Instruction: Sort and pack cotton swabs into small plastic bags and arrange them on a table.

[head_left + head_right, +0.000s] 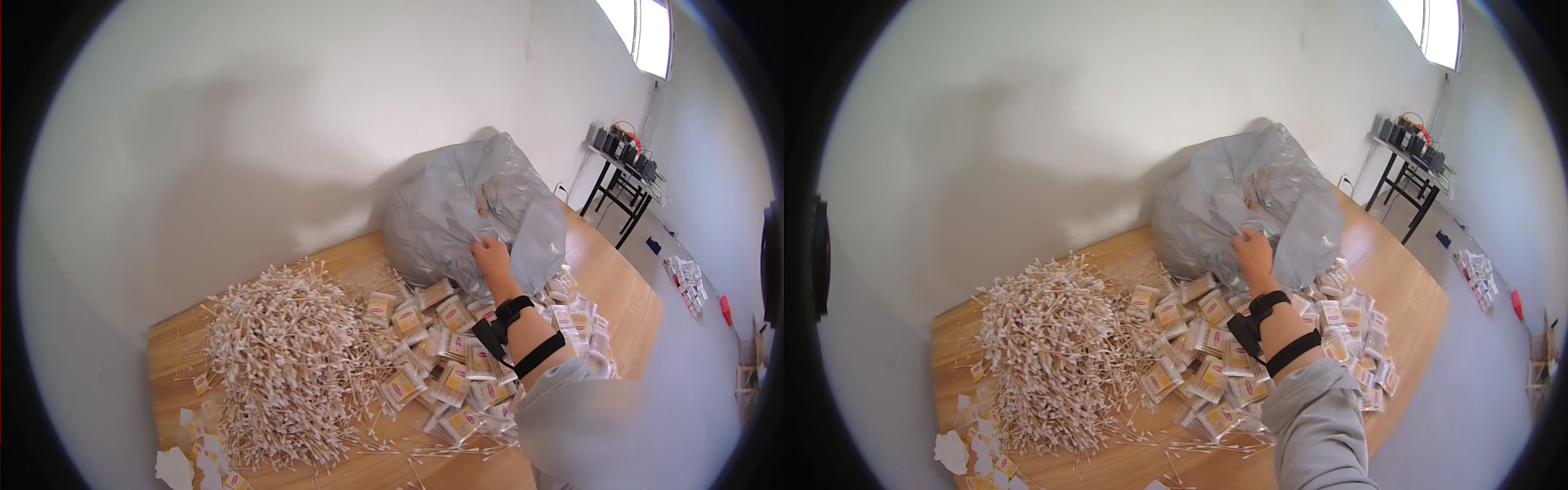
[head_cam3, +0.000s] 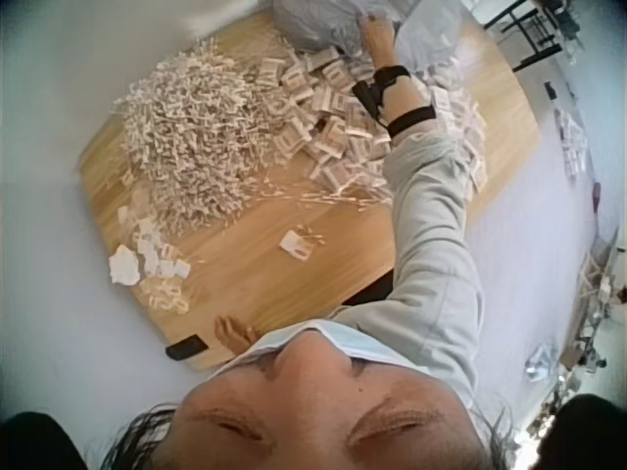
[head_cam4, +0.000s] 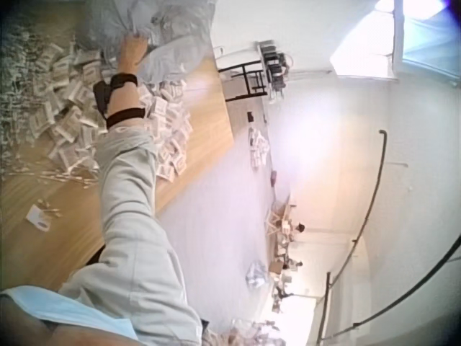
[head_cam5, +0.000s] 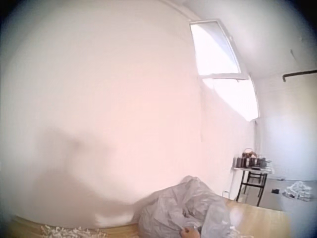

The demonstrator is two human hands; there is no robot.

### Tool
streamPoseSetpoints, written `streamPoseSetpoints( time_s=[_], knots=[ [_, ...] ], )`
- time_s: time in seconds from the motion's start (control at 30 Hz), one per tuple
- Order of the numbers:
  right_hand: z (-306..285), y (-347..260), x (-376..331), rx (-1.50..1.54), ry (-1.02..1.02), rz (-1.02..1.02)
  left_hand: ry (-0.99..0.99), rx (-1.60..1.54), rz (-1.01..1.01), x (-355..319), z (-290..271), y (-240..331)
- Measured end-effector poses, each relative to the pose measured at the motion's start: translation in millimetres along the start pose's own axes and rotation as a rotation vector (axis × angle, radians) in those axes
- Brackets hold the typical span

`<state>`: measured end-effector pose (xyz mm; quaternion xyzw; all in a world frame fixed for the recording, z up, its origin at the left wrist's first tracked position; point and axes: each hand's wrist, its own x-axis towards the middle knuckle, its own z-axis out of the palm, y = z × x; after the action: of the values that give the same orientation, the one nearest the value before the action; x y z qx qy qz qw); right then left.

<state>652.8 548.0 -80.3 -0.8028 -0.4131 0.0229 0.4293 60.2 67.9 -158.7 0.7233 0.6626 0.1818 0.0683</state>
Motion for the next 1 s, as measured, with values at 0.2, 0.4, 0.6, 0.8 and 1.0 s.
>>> streamPoseSetpoints(
  time_s=[0.2,0.4,0.6,0.8,1.0],
  knots=[
    [-4.9,-79.5,-86.5,0.217,-0.318,-0.736,0.061,-0.035,-0.036,2.2,4.5,3.8],
    [-34.9,-91.1,-121.1,0.245,-0.269,-0.864,-0.023,0.042,-0.006,2.1,3.1,-3.2],
    [-48.5,-5.6,-23.6,0.33,0.607,-0.488,0.023,0.045,0.0,1.8,3.0,3.0],
    [71.2,-64.0,-32.9,0.354,-0.245,-0.05,0.049,0.139,0.009,-6.1,-5.4,2.2],
    [102.9,-73.9,-57.5,0.143,-0.41,-0.52,0.057,0.058,-0.009,-2.8,10.2,-1.3]
  ],
)
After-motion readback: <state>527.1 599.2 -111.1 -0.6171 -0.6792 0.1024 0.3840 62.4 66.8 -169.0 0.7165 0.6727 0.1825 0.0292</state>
